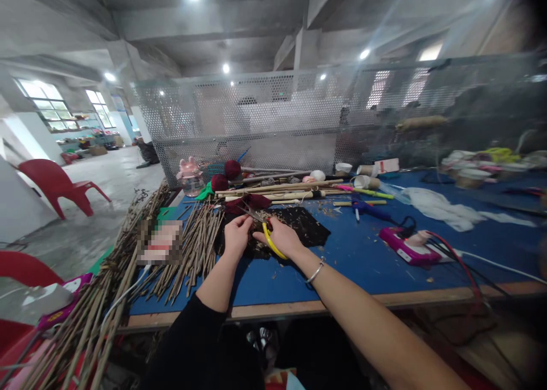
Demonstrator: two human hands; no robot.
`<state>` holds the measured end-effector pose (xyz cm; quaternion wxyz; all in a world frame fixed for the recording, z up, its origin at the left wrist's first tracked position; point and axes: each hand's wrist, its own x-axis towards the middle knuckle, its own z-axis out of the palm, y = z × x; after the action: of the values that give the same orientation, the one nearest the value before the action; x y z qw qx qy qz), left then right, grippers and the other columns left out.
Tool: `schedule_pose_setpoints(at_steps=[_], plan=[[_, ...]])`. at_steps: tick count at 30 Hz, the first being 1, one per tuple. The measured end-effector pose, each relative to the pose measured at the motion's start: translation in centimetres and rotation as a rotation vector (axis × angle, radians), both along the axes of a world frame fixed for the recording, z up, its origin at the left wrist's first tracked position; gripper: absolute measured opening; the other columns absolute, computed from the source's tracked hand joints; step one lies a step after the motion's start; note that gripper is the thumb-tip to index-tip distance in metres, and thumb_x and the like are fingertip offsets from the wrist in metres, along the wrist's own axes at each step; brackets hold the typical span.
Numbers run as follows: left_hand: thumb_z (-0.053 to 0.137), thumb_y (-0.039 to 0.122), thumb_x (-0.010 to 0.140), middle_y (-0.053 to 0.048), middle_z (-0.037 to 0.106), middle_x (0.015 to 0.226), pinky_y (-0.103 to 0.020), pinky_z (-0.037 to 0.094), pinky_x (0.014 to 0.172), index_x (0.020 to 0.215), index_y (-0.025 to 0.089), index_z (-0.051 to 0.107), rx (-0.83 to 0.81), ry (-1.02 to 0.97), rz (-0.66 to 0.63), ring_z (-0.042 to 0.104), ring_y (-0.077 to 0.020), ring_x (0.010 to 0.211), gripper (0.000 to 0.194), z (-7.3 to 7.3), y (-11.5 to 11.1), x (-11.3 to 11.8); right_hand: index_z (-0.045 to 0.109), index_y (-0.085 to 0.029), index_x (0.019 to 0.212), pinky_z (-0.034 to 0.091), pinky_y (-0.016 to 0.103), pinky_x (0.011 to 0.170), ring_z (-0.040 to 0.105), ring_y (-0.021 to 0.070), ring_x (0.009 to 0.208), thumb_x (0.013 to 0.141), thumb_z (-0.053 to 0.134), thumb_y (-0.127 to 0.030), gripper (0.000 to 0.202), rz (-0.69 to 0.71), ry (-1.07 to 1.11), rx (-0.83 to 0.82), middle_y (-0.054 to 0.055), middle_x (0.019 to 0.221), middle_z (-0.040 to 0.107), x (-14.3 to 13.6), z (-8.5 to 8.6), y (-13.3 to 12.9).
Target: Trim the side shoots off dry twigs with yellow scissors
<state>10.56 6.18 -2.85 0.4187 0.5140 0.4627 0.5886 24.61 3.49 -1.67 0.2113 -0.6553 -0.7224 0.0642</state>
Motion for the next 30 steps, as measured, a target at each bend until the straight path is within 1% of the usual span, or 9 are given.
schedule_pose_setpoints(at_steps=[2, 7, 11, 13, 19, 23, 25, 30], plan=[[0.062, 0.035, 0.067, -0.006, 0.068, 0.079, -0.019, 0.042, 0.054, 0.089, 0.011, 0.07, 0.018, 0.033, -0.021, 0.056, -0.0111, 0.061, 0.032, -0.01, -0.04, 0.03, 0.049, -0.018, 0.098, 0.039, 0.028, 0.066, 0.061, 0.0243, 0.087, 0.069, 0.041, -0.072, 0.061, 0.002, 0.001, 0.005, 0.009, 0.092, 0.064, -0.03, -0.07, 0.0], [0.061, 0.037, 0.068, -0.003, 0.067, 0.07, -0.018, 0.037, 0.043, 0.091, 0.012, 0.069, -0.033, 0.048, -0.053, 0.047, -0.0069, 0.046, 0.035, 0.06, -0.24, 0.21, 0.052, -0.02, 0.09, 0.038, 0.027, 0.063, 0.061, 0.0234, 0.081, 0.071, 0.038, -0.072, 0.057, -0.02, 0.006, 0.002, 0.007, 0.085, 0.065, -0.05, -0.15, 0.18], [0.064, 0.034, 0.066, -0.005, 0.067, 0.07, -0.019, 0.04, 0.043, 0.09, 0.012, 0.069, -0.096, 0.049, -0.039, 0.05, -0.0079, 0.046, 0.033, 0.1, -0.42, 0.41, 0.052, -0.02, 0.089, 0.037, 0.026, 0.061, 0.061, 0.0221, 0.08, 0.072, 0.038, -0.071, 0.056, -0.042, 0.025, 0.029, 0.007, 0.084, 0.065, 0.12, -0.19, 0.34], [0.064, 0.033, 0.066, -0.005, 0.067, 0.07, -0.019, 0.041, 0.042, 0.09, 0.012, 0.069, -0.101, 0.074, -0.028, 0.051, -0.0085, 0.046, 0.032, 0.04, -0.43, 0.43, 0.053, -0.021, 0.088, 0.036, 0.025, 0.06, 0.061, 0.0218, 0.079, 0.072, 0.038, -0.072, 0.056, -0.045, 0.029, 0.032, 0.006, 0.082, 0.065, 0.23, -0.23, 0.42], [0.063, 0.034, 0.067, -0.006, 0.067, 0.068, -0.018, 0.036, 0.039, 0.088, 0.012, 0.07, -0.044, 0.14, -0.002, 0.048, -0.008, 0.044, 0.032, -0.24, -0.2, 0.12, 0.056, -0.021, 0.084, 0.037, 0.026, 0.061, 0.061, 0.0215, 0.078, 0.07, 0.04, -0.072, 0.056, -0.059, 0.019, -0.007, 0.007, 0.082, 0.065, 0.27, -0.21, 0.54], [0.062, 0.034, 0.068, -0.003, 0.064, 0.057, -0.019, 0.033, 0.038, 0.09, 0.011, 0.069, -0.059, 0.12, -0.015, 0.046, -0.0076, 0.041, 0.032, -0.17, -0.18, 0.1, 0.058, -0.021, 0.08, 0.039, 0.027, 0.063, 0.062, 0.0227, 0.08, 0.072, 0.038, -0.072, 0.055, -0.081, 0.007, -0.025, 0.008, 0.083, 0.066, 0.23, -0.12, 0.65], [0.062, 0.033, 0.068, -0.003, 0.063, 0.056, -0.019, 0.035, 0.04, 0.09, 0.011, 0.069, -0.062, 0.085, -0.007, 0.047, -0.0078, 0.042, 0.032, -0.09, -0.2, 0.16, 0.057, -0.021, 0.082, 0.039, 0.028, 0.065, 0.062, 0.0236, 0.081, 0.071, 0.037, -0.072, 0.056, -0.094, -0.005, -0.026, 0.008, 0.084, 0.066, 0.23, -0.1, 0.69], [0.062, 0.033, 0.067, -0.005, 0.067, 0.067, -0.02, 0.039, 0.048, 0.088, 0.01, 0.069, -0.051, 0.028, 0.015, 0.052, -0.0095, 0.049, 0.031, -0.02, -0.12, 0.17, 0.052, -0.019, 0.096, 0.04, 0.029, 0.068, 0.061, 0.0242, 0.085, 0.069, 0.042, -0.072, 0.06, -0.074, 0.0, -0.014, 0.009, 0.09, 0.065, 0.13, -0.17, 0.46]])
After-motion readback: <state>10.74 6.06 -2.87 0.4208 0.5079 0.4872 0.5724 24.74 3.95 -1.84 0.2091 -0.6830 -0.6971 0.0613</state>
